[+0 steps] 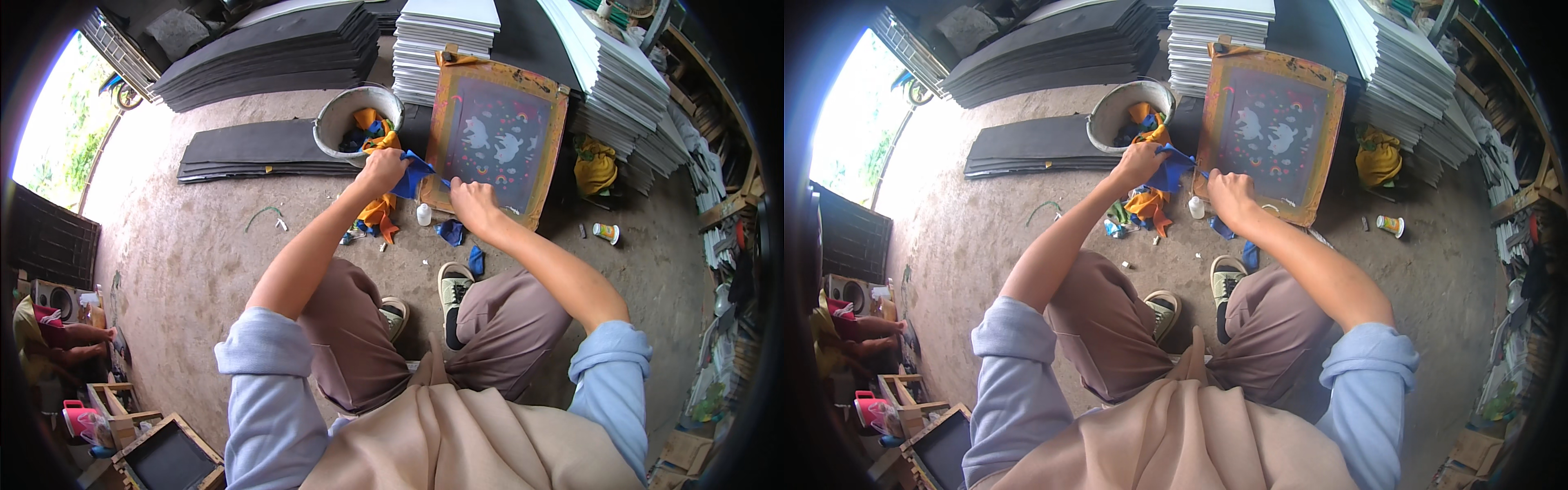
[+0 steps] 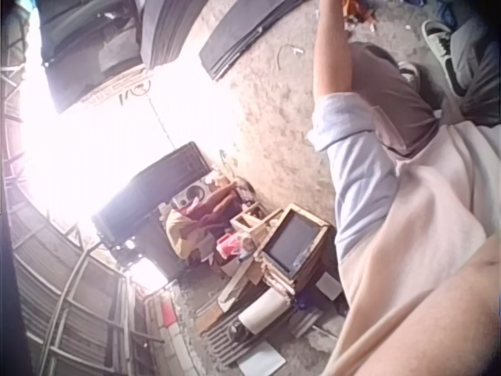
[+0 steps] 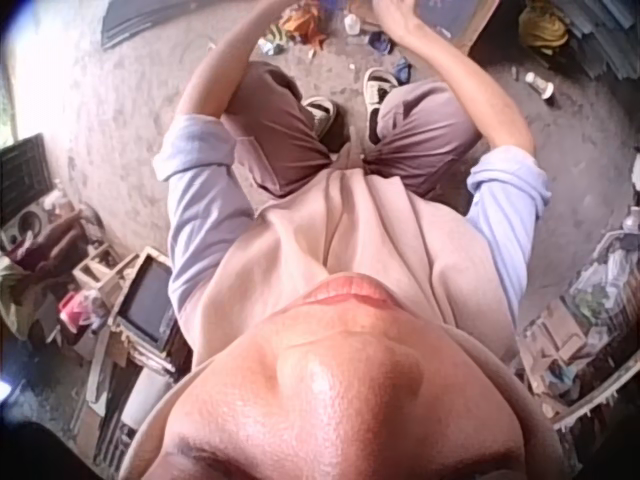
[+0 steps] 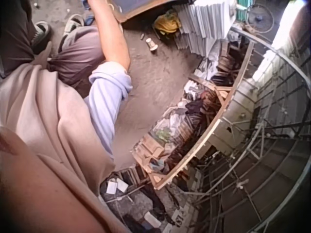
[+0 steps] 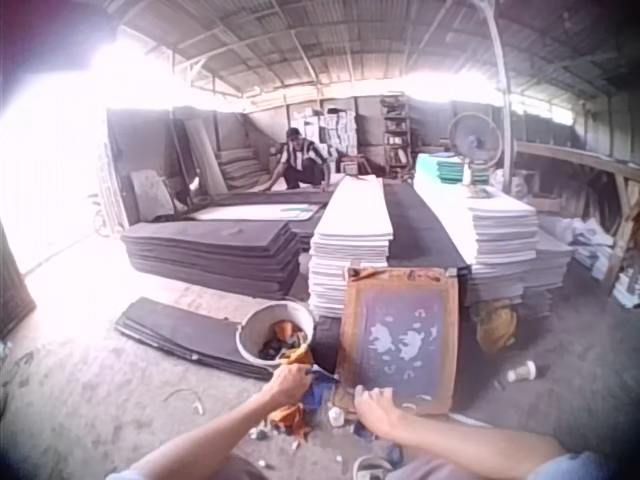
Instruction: The person sits on the floor and cleans a rectangular printing plate with a unicorn design using a blue cloth and a liquid from a small bottle. They repeatedly wipe the surface, flip the plate, and reapply liquid to continue cleaning.
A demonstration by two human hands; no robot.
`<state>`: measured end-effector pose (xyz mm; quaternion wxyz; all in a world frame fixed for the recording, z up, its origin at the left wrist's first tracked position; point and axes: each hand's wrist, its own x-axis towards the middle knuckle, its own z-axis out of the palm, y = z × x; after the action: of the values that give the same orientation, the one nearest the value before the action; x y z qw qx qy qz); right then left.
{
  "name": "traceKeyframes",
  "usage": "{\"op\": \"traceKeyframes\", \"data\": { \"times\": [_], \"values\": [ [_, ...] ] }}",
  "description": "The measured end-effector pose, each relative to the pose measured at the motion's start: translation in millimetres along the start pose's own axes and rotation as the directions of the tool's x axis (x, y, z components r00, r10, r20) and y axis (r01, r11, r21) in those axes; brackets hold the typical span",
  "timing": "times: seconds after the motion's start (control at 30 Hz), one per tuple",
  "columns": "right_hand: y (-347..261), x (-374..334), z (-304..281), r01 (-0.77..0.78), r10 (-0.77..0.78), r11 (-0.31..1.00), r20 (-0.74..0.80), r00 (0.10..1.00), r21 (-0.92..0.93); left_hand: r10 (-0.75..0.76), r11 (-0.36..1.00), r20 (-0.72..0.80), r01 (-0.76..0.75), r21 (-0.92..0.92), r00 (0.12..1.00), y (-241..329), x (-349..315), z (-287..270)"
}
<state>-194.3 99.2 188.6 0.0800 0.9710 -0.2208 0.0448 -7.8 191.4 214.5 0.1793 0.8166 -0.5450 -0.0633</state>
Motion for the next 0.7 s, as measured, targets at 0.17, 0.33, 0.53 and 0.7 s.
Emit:
{"op": "traceKeyframes", "data": {
  "times": [0.17,0.33,0.53,0.7],
  "values": [
    [16.5,-0.9,10.7,-0.08,0.079,0.996,0.051,0.996,0.037,0.316,0.941,0.072,-0.303,-0.15,0.946,53.4,-15.3,13.4],
    [15.2,1.9,12.0,-0.067,0.072,0.994,0.05,0.996,-0.086,0.191,0.982,0.119,-0.188,-0.034,0.974,52.3,-16.7,14.1],
    [7.2,2.9,10.6,-0.008,0.021,0.979,0.064,0.998,-0.202,-0.095,0.971,0.151,0.125,-0.202,0.984,22.5,-9.1,-3.0],
    [28.7,4.2,17.9,-0.02,0.009,0.991,-0.086,0.996,-0.13,-0.061,0.958,0.191,0.111,-0.264,0.98,44.9,-18.8,1.5]
  ]
}}
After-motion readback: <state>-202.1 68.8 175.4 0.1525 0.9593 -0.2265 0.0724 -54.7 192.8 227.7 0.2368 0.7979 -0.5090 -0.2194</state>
